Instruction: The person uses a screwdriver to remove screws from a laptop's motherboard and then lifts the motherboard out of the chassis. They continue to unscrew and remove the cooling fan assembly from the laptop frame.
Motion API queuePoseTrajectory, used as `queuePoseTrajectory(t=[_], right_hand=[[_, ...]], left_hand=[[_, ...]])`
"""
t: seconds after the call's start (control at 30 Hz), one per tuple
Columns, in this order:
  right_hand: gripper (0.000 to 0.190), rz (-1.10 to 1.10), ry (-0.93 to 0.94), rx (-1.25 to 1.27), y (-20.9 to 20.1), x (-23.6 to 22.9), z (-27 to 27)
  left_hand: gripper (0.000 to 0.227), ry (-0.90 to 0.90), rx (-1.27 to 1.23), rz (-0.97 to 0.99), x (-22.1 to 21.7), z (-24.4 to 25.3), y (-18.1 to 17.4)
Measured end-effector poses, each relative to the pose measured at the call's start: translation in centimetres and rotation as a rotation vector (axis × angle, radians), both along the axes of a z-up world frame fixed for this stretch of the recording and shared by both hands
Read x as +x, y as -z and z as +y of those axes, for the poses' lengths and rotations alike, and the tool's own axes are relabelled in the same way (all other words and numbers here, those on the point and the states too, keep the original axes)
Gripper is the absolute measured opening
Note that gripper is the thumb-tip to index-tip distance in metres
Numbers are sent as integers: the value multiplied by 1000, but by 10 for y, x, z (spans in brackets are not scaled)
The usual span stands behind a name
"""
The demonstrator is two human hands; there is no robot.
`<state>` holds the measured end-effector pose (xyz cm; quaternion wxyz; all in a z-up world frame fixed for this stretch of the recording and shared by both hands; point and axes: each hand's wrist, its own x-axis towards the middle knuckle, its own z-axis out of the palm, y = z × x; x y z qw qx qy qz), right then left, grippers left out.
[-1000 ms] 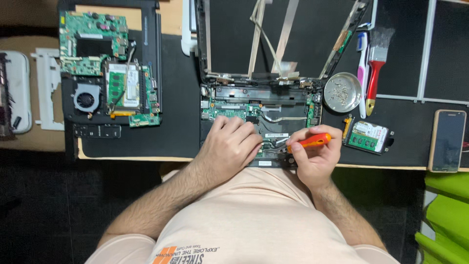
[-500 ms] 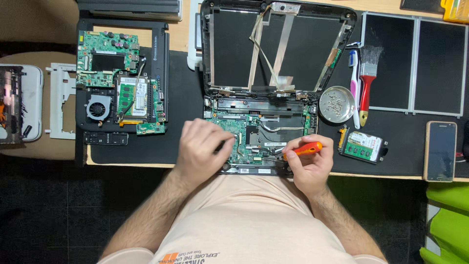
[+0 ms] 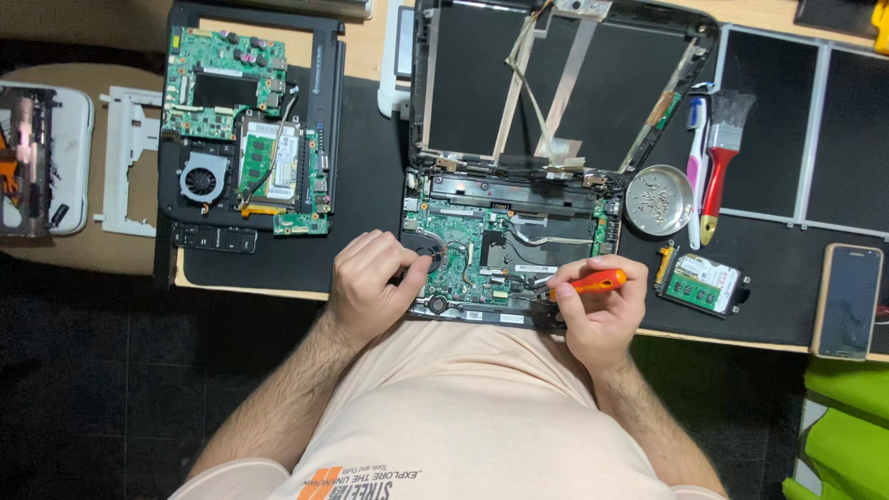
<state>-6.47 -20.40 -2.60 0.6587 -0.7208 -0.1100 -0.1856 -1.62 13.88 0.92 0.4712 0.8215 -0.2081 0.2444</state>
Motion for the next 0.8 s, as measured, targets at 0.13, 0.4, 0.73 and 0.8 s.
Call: queuePoseTrajectory(t=[0.13, 0.4, 0.73, 0.8], right_hand=[[47, 4, -1, -1, -1, -1, 1], [45, -46, -35, -23, -11, 5, 7], [50, -119, -130, -183, -27, 4, 25], [50, -142, -136, -190, -25, 4, 23]], left_hand=[[37, 2, 20, 0, 0, 1, 2], [3, 20, 130, -15, -1, 2, 2], [46, 112, 403, 46, 2, 0, -14], [47, 142, 443, -1, 0, -3, -26]])
